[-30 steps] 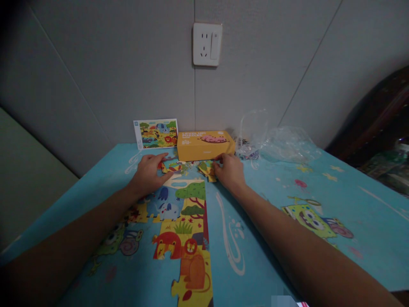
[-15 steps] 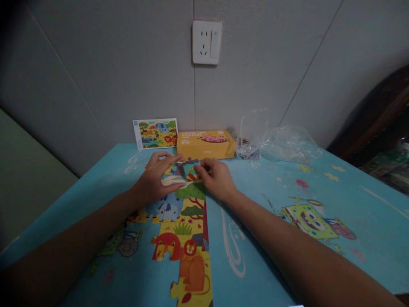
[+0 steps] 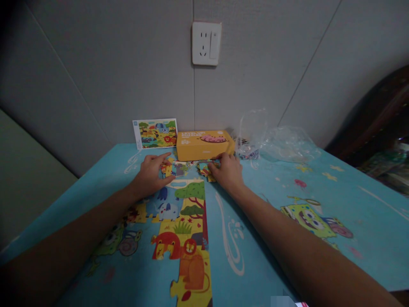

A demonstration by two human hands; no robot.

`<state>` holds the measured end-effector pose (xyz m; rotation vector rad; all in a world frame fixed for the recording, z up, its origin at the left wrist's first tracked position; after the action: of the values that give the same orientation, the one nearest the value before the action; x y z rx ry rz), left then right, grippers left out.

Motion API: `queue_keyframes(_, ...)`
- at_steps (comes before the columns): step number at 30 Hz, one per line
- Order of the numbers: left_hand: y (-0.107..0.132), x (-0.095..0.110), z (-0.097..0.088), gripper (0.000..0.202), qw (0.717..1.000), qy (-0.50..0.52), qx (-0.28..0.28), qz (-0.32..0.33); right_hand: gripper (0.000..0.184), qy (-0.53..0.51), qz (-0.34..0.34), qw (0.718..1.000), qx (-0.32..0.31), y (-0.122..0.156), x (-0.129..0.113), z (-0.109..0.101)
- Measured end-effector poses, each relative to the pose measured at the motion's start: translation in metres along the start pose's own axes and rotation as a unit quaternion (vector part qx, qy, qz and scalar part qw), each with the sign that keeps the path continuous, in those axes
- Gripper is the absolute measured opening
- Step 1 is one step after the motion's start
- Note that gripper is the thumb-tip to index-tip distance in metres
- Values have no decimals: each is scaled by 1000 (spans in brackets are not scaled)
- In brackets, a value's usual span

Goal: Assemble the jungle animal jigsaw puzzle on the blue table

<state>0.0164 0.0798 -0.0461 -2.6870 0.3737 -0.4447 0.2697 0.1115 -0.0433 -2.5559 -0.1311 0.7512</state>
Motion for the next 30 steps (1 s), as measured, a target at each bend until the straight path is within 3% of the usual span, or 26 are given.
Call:
queue_keyframes(4, 0, 6, -9, 71, 998, 19, 50, 46, 25, -90, -80, 993, 3, 3, -15, -5)
queue_keyframes(6, 3, 17, -18, 67, 989, 39, 93, 104, 26, -178, -115, 977, -35, 10, -28, -5)
queue_keyframes(8, 9, 32, -24, 65, 976, 51, 115, 180, 30, -251, -123, 953, -116, 18, -41, 1)
queue_keyframes(10, 14, 44, -25, 66, 964, 49, 104, 241, 30, -283, -126, 934, -175, 27, -51, 6)
queue_keyframes(12, 16, 49, -23, 66, 959, 41, 91, 265, 28, -278, -124, 936, -179, 29, -53, 7)
queue_keyframes(14, 14, 44, -21, 65, 966, 27, 95, 241, 26, -257, -108, 951, -133, 24, -48, 2)
queue_keyframes(17, 6, 23, -15, 63, 985, -1, 104, 136, 26, -216, -54, 974, -43, 11, -30, -9)
queue_keyframes(21, 0, -2, 0, 66, 999, -22, 25, 17, 26, -102, 22, 994, -26, -1, -8, -10)
queue_keyframes(24, 1, -4, 7, 64, 1000, -15, -6, 5, 21, -31, 34, 999, -27, -3, 1, -5)
queue_keyframes(26, 1, -2, 8, 63, 1000, -12, -11, 14, 28, -4, 28, 1000, -1, -2, 3, -3)
queue_keyframes(30, 2, 1, 7, 66, 1000, -19, -9, 15, 29, -12, -21, 999, 25, 2, -3, -2)
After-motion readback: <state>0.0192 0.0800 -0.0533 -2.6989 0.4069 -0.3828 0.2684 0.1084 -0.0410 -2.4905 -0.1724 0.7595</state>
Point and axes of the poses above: each hand's wrist, its own y-axis away from the middle knuckle, its own z-axis out of the palm, x = y × z, the point moved 5 cm from there along -y, towards the middle knuckle, and after that the axes turned 7 degrees about -y, right-handed, at the moved point
